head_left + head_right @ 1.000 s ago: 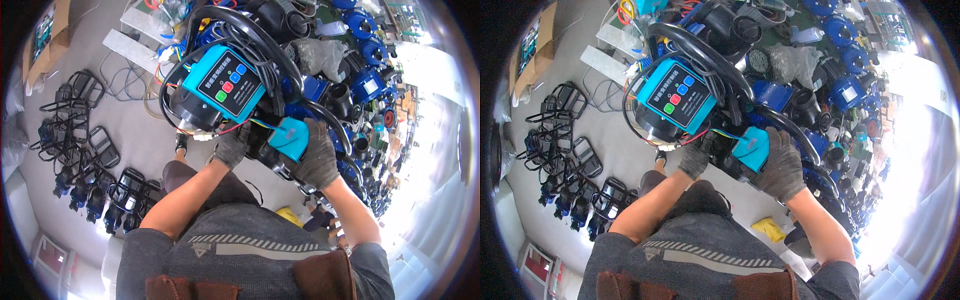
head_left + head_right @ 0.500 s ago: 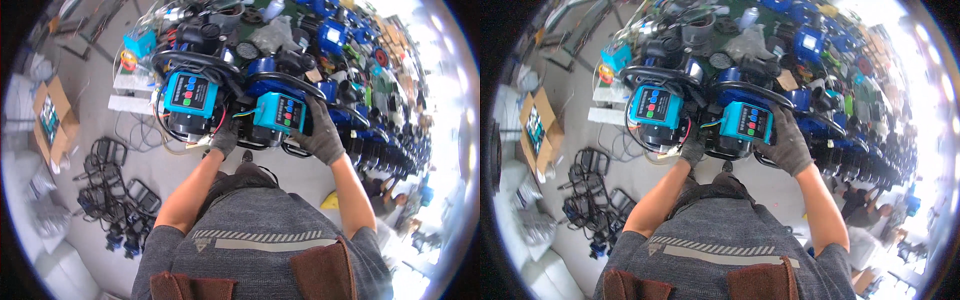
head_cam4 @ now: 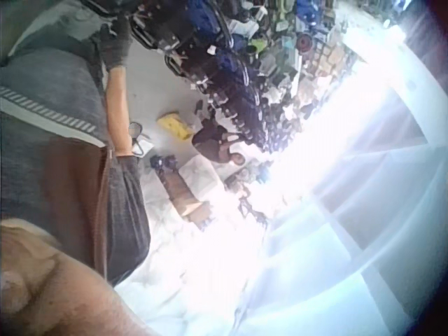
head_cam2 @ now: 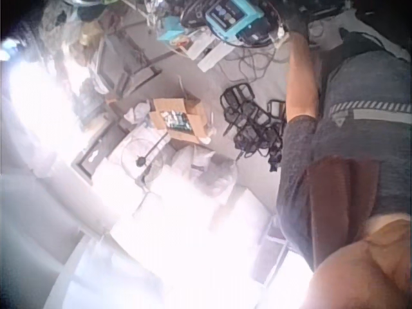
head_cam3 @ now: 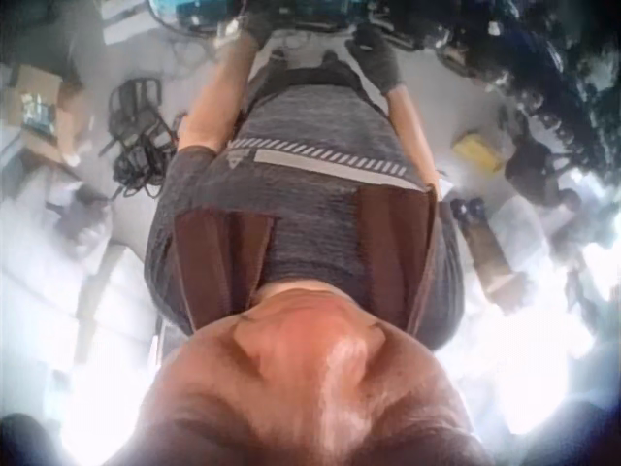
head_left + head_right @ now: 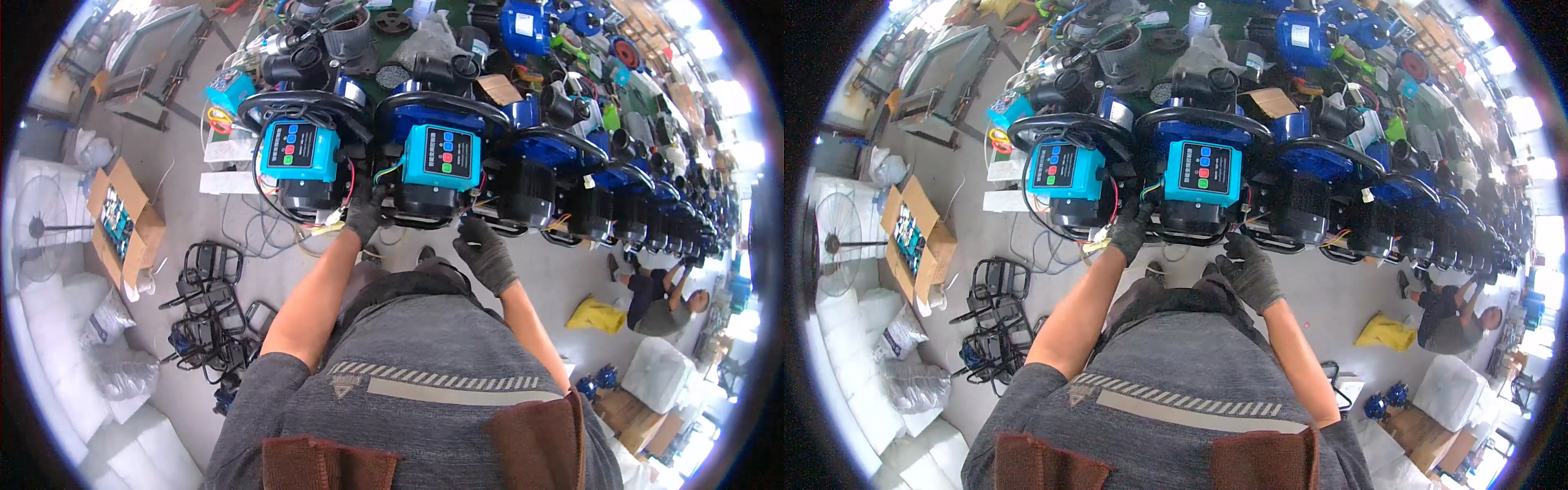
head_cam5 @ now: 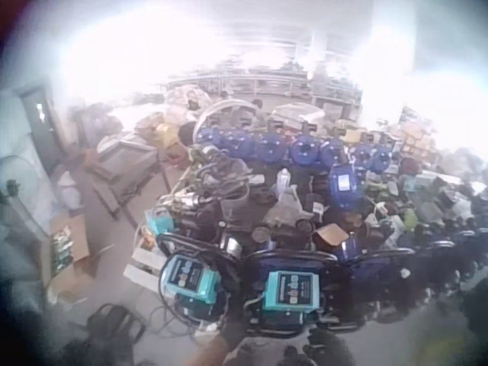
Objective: Assemble electronic control modules onto industrial water pump motors and connect the wiring harnesses.
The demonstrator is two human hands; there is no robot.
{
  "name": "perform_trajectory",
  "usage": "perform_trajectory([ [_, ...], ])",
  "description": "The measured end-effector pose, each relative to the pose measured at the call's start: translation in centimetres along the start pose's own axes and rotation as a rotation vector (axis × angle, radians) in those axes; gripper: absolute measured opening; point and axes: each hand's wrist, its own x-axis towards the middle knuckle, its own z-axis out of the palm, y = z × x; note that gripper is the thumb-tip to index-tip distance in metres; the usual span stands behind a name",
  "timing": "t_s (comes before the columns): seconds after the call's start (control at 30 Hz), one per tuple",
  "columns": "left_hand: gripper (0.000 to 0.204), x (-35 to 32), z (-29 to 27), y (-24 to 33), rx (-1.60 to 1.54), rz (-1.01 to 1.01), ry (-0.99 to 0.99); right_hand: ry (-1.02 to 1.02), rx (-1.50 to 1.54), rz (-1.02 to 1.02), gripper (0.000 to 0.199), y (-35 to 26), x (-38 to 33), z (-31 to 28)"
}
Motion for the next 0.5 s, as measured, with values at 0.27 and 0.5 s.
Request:
perform_trajectory([
  [0.27,0.058,-3.9,-0.6,2.7,-0.005,-0.028,0.002,-0.513,-0.149,-0.007,0.043,-3.3,1.9,-1.0],
  [0.5,0.051,-6.7,-2.4,6.6,0.059,-0.088,-0.115,-0.796,-0.410,-0.360,0.056,-1.5,6.1,8.3],
])
